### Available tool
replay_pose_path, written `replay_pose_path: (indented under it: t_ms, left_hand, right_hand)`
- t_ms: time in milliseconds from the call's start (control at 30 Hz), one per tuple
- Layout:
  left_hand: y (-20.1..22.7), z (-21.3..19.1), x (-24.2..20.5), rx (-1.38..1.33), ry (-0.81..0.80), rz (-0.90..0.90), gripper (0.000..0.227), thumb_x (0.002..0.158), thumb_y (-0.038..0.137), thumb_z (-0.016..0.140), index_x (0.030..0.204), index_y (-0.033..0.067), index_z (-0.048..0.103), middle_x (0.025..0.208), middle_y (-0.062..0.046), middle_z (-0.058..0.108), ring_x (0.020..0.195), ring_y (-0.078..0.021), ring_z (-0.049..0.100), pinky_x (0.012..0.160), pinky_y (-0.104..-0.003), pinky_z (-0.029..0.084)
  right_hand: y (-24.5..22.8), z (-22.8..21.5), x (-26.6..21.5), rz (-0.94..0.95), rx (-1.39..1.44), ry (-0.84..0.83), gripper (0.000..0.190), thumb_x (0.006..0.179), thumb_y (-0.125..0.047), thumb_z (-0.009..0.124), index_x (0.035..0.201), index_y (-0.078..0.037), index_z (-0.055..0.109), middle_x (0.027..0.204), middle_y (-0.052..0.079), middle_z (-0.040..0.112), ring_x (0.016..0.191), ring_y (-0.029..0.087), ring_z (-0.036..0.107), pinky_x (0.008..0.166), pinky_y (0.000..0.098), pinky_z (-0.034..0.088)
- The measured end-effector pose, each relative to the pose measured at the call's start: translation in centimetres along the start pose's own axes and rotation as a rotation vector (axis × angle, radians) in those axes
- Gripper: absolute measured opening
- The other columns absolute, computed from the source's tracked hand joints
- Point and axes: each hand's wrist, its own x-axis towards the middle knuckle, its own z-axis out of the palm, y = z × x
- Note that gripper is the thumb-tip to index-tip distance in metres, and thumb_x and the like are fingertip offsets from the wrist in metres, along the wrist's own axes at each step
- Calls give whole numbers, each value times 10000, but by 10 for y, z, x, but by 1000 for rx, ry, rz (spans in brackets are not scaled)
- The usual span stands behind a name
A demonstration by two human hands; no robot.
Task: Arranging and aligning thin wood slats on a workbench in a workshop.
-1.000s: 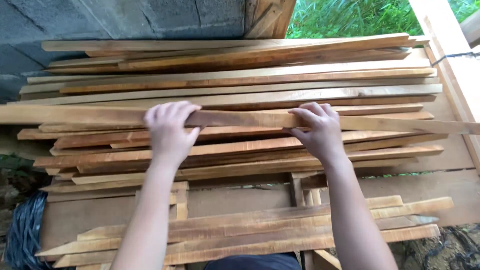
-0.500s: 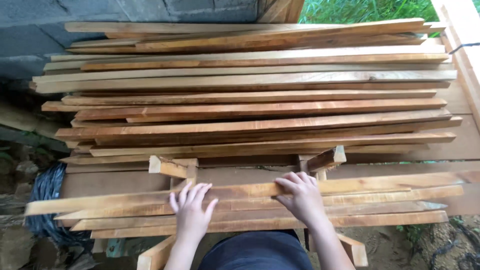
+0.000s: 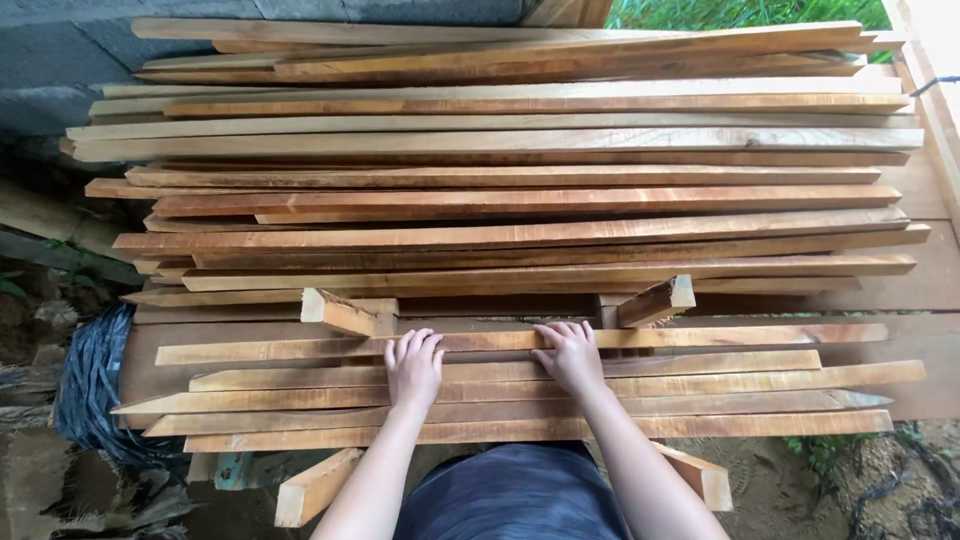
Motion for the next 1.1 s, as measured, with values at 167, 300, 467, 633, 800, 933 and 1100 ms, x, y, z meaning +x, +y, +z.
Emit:
replay_pose_path:
  t_ms: [167,300,467,633,800,933,1100]
  left_hand:
    - [18,-2,-48,-10,102,227,465,920,327,667,1314,86,615,1420,-116,533,1385,-322,412,1155,-542,268]
    - [16,12,-88,-14,68,312,474,907,330,671,1308,85,608,1380,-125,532,1357,-326,426,1115,-490,337]
    - [25,5,-88,9,71,300,397,916,320,678,1260,125,642,1304,-66,565,1287,-280,475,1073,-465,376]
    - [32,-7,-87,45,24,272,383,909,315,678,1243,132,649,1284,-49,569,1256,-261,487,1061,-459,374]
    - [32,4,-91,76,29,275,435,915,308,660,1296,102,614,1336,-66,562,1288,-266,475,1093,-465,347]
    - [36,1,-80,95,19,268,547,892,379,680,1332,72,577,1366,-96,550,1311,-298,460,1107,-512,302]
    - [44,-14,-69,75,-218,121,651,856,451,749,1369,101,554,1361,-82,541,1320,-266,442,1168,-516,242]
  right_hand:
    - [-25,-13,-34,-139,-81,287,513,781,-364,814,1222,-129,699,1321,76,616,1283,331,537,1121,541,353]
    - [-27,-10,-56,-215,33,246,492,809,-420,798,1196,-133,699,1368,62,592,1267,354,530,1099,494,388]
    - [-27,-20,-38,-185,20,152,419,800,-431,808,1140,-196,744,1281,32,621,1184,305,559,1030,459,421]
    - [-34,-24,-29,-245,-72,88,374,782,-393,802,1105,-214,750,1244,16,641,1120,262,578,997,442,425]
    - [-46,-30,-28,-477,-302,264,330,821,-306,726,1117,-161,721,1225,15,667,1077,229,596,970,441,428]
    - [-37,-4,-41,-416,-268,98,222,883,-248,709,1087,-160,715,1138,-5,664,1080,217,605,972,410,458]
    - [-57,-3,-68,-232,-69,123,286,885,-335,723,1060,-109,712,1128,61,666,1079,268,609,914,416,499]
